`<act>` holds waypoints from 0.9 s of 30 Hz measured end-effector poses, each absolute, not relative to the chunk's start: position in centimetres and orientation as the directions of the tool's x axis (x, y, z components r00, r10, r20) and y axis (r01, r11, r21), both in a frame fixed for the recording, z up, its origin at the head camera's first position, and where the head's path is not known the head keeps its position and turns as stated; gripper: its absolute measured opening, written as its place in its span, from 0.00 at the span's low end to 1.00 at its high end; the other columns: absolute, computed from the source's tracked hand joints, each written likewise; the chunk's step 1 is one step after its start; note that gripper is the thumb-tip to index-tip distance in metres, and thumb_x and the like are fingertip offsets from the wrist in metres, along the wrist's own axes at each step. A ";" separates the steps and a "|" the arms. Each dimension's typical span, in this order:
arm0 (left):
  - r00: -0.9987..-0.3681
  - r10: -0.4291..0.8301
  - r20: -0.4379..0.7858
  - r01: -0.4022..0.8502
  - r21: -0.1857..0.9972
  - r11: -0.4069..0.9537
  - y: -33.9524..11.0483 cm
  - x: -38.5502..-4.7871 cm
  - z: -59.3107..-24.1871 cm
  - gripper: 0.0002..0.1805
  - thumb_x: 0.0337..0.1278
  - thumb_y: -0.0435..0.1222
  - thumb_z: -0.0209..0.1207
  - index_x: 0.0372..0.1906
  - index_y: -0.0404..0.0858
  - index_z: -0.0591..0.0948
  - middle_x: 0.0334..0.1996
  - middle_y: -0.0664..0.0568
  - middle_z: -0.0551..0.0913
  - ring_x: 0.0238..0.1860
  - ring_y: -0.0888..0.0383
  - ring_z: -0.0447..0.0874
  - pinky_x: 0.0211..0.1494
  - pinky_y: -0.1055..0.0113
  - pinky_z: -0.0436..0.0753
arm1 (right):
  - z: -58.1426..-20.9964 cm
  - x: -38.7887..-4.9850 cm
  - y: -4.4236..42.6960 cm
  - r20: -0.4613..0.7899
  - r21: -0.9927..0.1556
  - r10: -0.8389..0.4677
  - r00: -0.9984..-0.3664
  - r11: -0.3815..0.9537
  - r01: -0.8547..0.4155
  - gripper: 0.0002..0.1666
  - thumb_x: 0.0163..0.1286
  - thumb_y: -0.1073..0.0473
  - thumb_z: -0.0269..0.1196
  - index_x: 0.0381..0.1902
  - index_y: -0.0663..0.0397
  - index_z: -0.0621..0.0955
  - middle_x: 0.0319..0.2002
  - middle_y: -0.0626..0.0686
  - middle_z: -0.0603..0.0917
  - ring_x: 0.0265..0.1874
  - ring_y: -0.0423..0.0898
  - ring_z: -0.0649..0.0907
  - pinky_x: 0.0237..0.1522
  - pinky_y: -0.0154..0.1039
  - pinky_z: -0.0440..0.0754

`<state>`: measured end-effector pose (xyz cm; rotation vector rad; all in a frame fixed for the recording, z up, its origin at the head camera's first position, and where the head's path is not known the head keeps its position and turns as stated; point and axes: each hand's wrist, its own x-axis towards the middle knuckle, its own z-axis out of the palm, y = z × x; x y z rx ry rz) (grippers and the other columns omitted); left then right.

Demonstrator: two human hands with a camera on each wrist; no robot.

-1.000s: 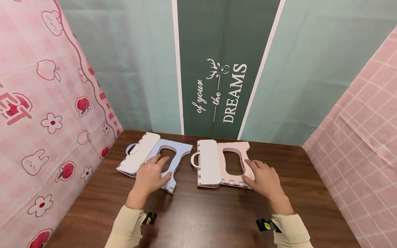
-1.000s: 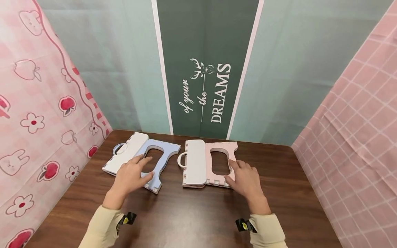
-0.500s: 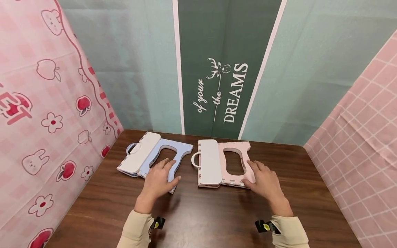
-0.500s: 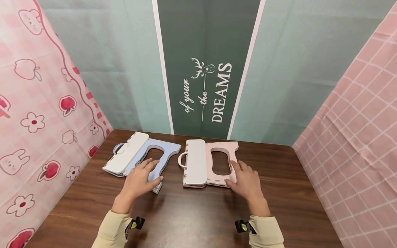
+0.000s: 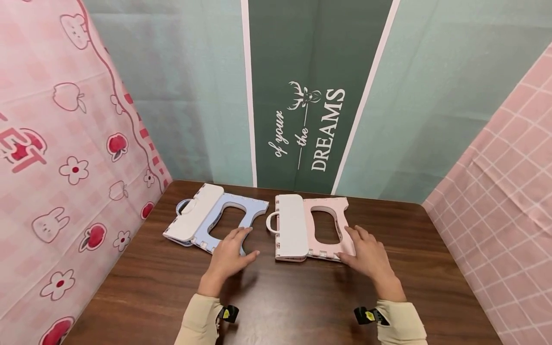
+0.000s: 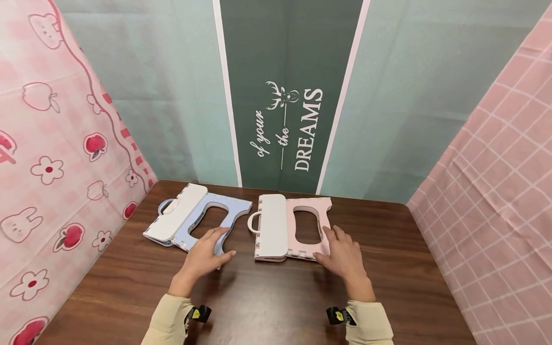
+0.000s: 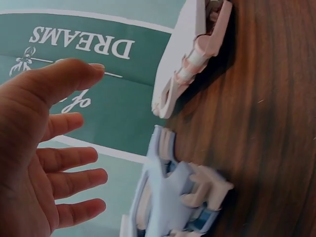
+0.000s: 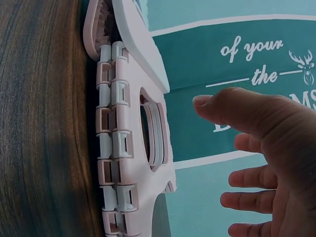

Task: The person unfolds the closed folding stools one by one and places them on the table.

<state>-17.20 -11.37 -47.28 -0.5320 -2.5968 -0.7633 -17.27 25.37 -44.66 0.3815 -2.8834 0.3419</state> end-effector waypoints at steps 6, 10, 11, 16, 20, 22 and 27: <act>-0.866 0.258 0.429 0.456 0.463 0.760 -10.4 -17.4 -48.3 0.35 0.41 0.49 0.68 0.58 0.38 0.75 0.52 0.41 0.76 0.48 0.44 0.77 0.44 0.49 0.77 | -45.2 -17.2 26.0 0.228 -0.213 -0.218 -0.949 0.940 -0.267 0.45 0.47 0.48 0.71 0.60 0.64 0.71 0.56 0.72 0.69 0.49 0.71 0.72 0.39 0.68 0.69; -0.879 0.261 0.398 0.447 0.498 0.743 -9.7 -17.6 -48.5 0.36 0.41 0.48 0.68 0.59 0.38 0.74 0.53 0.41 0.75 0.50 0.44 0.76 0.46 0.50 0.76 | -45.6 -17.4 26.2 0.216 -0.223 -0.211 -0.953 0.940 -0.259 0.46 0.47 0.48 0.71 0.60 0.65 0.70 0.56 0.72 0.69 0.49 0.71 0.71 0.39 0.67 0.69; -0.883 0.262 0.390 0.443 0.505 0.741 -9.5 -17.6 -48.6 0.36 0.41 0.48 0.68 0.59 0.38 0.74 0.54 0.42 0.75 0.51 0.44 0.76 0.47 0.50 0.76 | -45.7 -17.4 26.2 0.212 -0.227 -0.209 -0.955 0.940 -0.256 0.46 0.47 0.48 0.72 0.60 0.65 0.70 0.57 0.72 0.69 0.49 0.71 0.71 0.40 0.67 0.69; -0.903 0.263 0.340 0.416 0.537 0.734 -8.3 -17.8 -48.6 0.37 0.41 0.48 0.68 0.59 0.37 0.73 0.54 0.42 0.75 0.52 0.45 0.75 0.48 0.51 0.75 | -46.3 -17.5 26.4 0.184 -0.247 -0.196 -0.963 0.939 -0.238 0.48 0.47 0.49 0.72 0.61 0.66 0.68 0.57 0.72 0.68 0.51 0.71 0.70 0.41 0.68 0.68; -0.919 0.263 0.295 0.390 0.567 0.725 -7.6 -18.0 -48.9 0.38 0.41 0.48 0.68 0.60 0.37 0.73 0.55 0.42 0.74 0.53 0.44 0.74 0.50 0.48 0.74 | -46.8 -17.6 26.6 0.170 -0.263 -0.183 -0.968 0.939 -0.223 0.48 0.46 0.49 0.72 0.62 0.66 0.68 0.58 0.72 0.68 0.51 0.71 0.70 0.42 0.68 0.67; -0.925 0.267 0.271 0.378 0.580 0.722 -7.3 -18.0 -49.2 0.38 0.41 0.47 0.68 0.60 0.36 0.72 0.55 0.42 0.74 0.54 0.44 0.73 0.50 0.48 0.73 | -46.9 -17.7 26.6 0.165 -0.266 -0.179 -0.970 0.939 -0.218 0.49 0.46 0.49 0.72 0.62 0.66 0.68 0.58 0.72 0.68 0.52 0.71 0.70 0.43 0.68 0.67; -0.934 0.278 0.224 0.357 0.595 0.720 -6.7 -18.2 -49.7 0.39 0.42 0.48 0.68 0.61 0.35 0.71 0.55 0.41 0.73 0.54 0.44 0.73 0.50 0.49 0.74 | -47.4 -17.9 26.8 0.155 -0.280 -0.165 -0.974 0.938 -0.203 0.50 0.45 0.51 0.73 0.62 0.69 0.67 0.57 0.72 0.68 0.52 0.71 0.69 0.44 0.68 0.66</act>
